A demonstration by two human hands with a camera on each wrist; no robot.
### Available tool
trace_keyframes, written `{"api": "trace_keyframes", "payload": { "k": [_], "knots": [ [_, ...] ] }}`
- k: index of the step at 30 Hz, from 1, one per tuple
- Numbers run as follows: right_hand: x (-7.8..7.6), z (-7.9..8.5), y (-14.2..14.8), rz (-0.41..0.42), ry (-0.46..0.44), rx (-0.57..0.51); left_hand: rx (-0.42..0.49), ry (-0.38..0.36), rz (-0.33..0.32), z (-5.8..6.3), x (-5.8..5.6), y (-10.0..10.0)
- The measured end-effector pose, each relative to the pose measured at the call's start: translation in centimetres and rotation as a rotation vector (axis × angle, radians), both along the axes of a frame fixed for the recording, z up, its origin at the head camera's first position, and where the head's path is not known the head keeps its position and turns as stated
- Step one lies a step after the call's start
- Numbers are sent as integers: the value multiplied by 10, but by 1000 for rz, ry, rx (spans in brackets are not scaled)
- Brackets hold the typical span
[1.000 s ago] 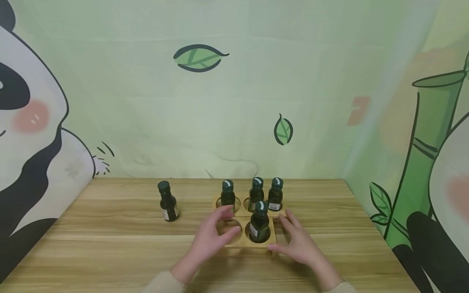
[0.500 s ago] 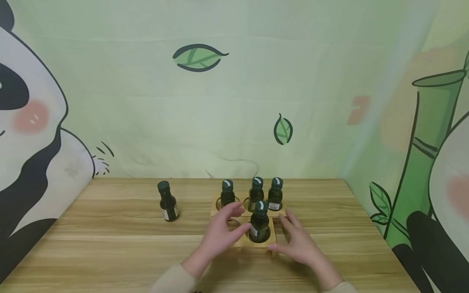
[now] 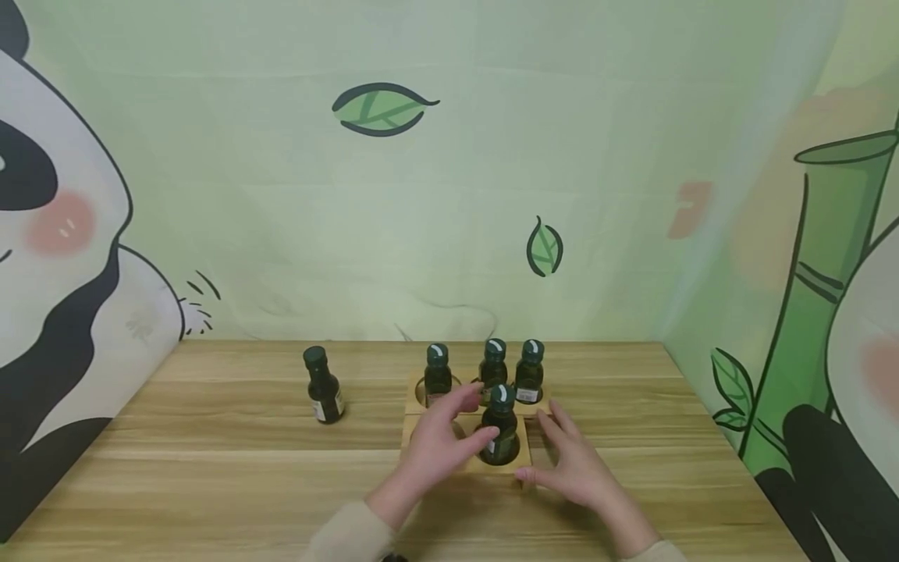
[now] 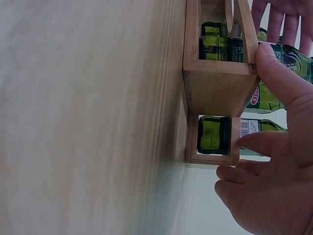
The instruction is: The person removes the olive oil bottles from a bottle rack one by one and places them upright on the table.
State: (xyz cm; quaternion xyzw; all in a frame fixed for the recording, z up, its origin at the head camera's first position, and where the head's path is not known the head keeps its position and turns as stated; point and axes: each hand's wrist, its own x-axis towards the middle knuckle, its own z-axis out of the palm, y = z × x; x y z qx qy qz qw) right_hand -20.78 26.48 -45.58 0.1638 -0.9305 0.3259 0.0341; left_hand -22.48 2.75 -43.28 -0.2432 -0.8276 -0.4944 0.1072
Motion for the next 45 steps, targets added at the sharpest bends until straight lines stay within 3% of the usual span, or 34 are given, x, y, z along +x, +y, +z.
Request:
{"api": "trace_keyframes", "payload": {
  "k": [18,27,45],
  "knots": [
    [0,0,0,1,14,-1,83,-78,-23,13,-6,18],
    [0,0,0,5,23,0,127,-54,-16,12,-8,22],
    [0,1,0,-1,5,-2,236,-111,-8,9,-10,26]
  ]
}}
